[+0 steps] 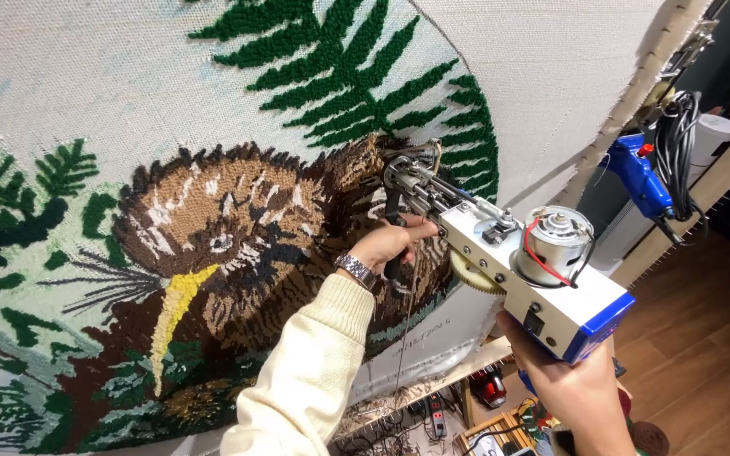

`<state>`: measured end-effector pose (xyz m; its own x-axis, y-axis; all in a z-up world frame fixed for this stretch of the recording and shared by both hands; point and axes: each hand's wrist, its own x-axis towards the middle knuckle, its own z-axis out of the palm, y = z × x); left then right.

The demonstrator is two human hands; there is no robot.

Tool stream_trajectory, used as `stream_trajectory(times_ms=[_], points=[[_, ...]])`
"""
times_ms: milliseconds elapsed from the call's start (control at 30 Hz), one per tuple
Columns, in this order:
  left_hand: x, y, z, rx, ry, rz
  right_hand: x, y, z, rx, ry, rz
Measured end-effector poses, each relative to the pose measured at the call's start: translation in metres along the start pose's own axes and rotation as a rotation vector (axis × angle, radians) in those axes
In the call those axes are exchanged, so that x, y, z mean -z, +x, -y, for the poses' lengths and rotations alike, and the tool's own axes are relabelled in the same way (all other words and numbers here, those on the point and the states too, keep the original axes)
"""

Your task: Using a tufting gun to create a rug with a kiwi bird design on a vertical frame

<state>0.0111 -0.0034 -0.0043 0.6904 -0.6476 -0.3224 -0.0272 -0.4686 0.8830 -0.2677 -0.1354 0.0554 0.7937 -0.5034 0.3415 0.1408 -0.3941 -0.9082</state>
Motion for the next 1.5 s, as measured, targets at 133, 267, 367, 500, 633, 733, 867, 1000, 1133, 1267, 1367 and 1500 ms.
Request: stream_trajectory(times_ms=[133, 267, 367, 500, 633, 733, 867, 1000, 1133, 1267, 1367, 1500], points=[[0.002, 0.0, -0.004, -0.083, -0.075, 0.05, -0.003, -0.003, 0.002, -0.055, 0.004, -0.019], [0.006, -0.011, -0.016, -0.06, -0.127, -0.005, -0.003, -0.004, 0.002, -0.226, 0.064, -0.063], [0.006, -0.018, -0.018, -0.075, -0.122, -0.021, 0.0, -0.005, -0.008, -0.194, 0.092, -0.018], [0.003, -0.023, -0.019, -0.179, -0.019, -0.055, 0.008, -0.006, -0.042, -0.009, 0.246, 0.072], [-0.009, -0.05, -0.026, -0.257, -0.311, -0.025, 0.014, -0.011, -0.007, -0.13, 0.238, 0.008], [-0.024, -0.055, -0.025, -0.249, -0.369, 0.03, 0.029, -0.018, -0.002, -0.262, 0.276, -0.082], [-0.041, -0.063, -0.028, -0.402, -0.269, 0.082, 0.048, -0.033, -0.002, -0.329, 0.28, -0.114], [-0.046, -0.083, -0.048, -0.297, -0.088, 0.008, 0.05, -0.044, 0.009, -0.258, 0.294, -0.153], [-0.054, -0.096, -0.049, -0.284, -0.17, 0.043, 0.055, -0.049, 0.005, -0.195, 0.294, -0.109], [-0.057, -0.087, -0.036, -0.259, -0.311, 0.065, 0.049, -0.049, 0.004, -0.224, 0.272, -0.108], [-0.052, -0.083, -0.033, -0.232, -0.3, 0.056, 0.045, -0.044, -0.004, -0.17, 0.29, -0.075], [-0.047, -0.071, -0.026, -0.219, -0.384, 0.069, 0.043, -0.035, -0.006, -0.154, 0.265, -0.006]])
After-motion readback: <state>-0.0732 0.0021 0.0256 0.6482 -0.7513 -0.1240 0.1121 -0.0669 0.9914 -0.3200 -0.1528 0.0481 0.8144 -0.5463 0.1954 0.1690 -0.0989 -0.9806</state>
